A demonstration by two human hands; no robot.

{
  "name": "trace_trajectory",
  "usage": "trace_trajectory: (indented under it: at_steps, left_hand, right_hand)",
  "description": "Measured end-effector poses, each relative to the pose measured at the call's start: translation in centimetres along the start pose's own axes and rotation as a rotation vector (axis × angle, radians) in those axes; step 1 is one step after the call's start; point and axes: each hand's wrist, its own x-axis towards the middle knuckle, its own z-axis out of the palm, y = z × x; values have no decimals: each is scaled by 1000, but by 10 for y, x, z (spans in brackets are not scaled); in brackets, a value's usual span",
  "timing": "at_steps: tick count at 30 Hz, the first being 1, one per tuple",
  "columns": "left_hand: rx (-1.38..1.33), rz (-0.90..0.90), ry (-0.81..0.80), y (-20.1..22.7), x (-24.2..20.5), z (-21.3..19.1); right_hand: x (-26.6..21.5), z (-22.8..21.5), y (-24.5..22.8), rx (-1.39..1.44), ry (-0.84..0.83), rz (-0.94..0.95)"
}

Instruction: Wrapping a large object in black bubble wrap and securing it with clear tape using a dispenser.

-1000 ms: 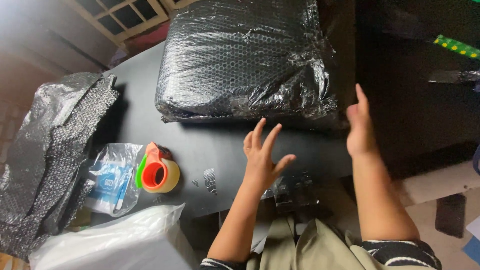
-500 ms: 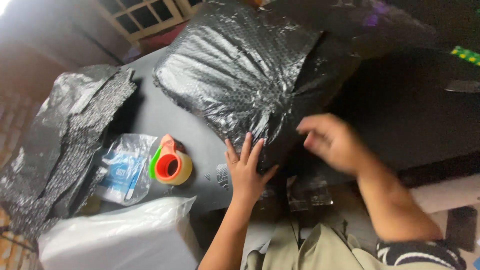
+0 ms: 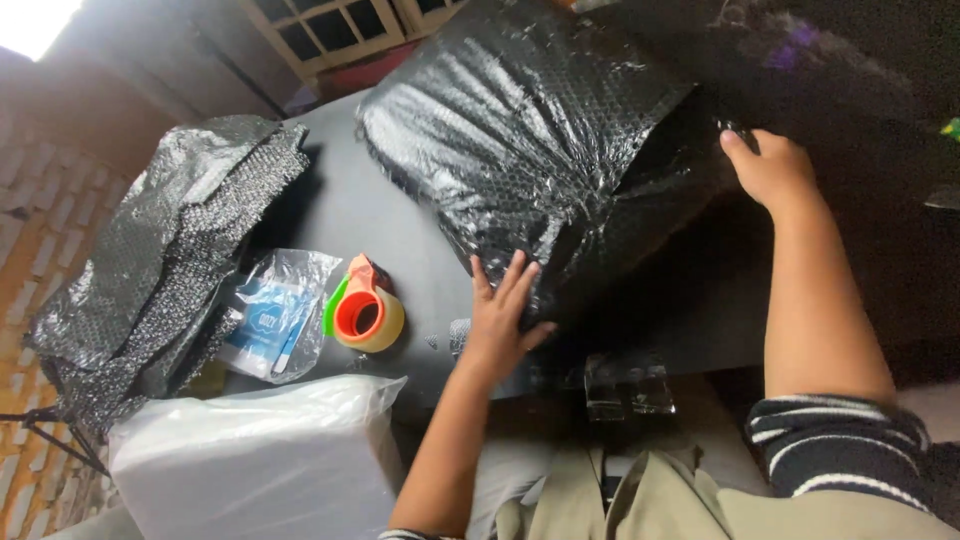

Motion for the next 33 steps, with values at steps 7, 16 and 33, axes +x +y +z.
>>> trace_trajectory:
  at_steps: [7,16,33]
  left_hand:
    - [380,-456,-24,-60,-36,-37]
    - [111,-207,194,61,22,-62]
    - [474,-354,-69,-54,-18,-61]
  right_hand:
    - [-179,23,-32,-417,196,-105]
    - [-289,60,-113,311,-945,-1121]
    - [-220,2,-21,223,28,-761]
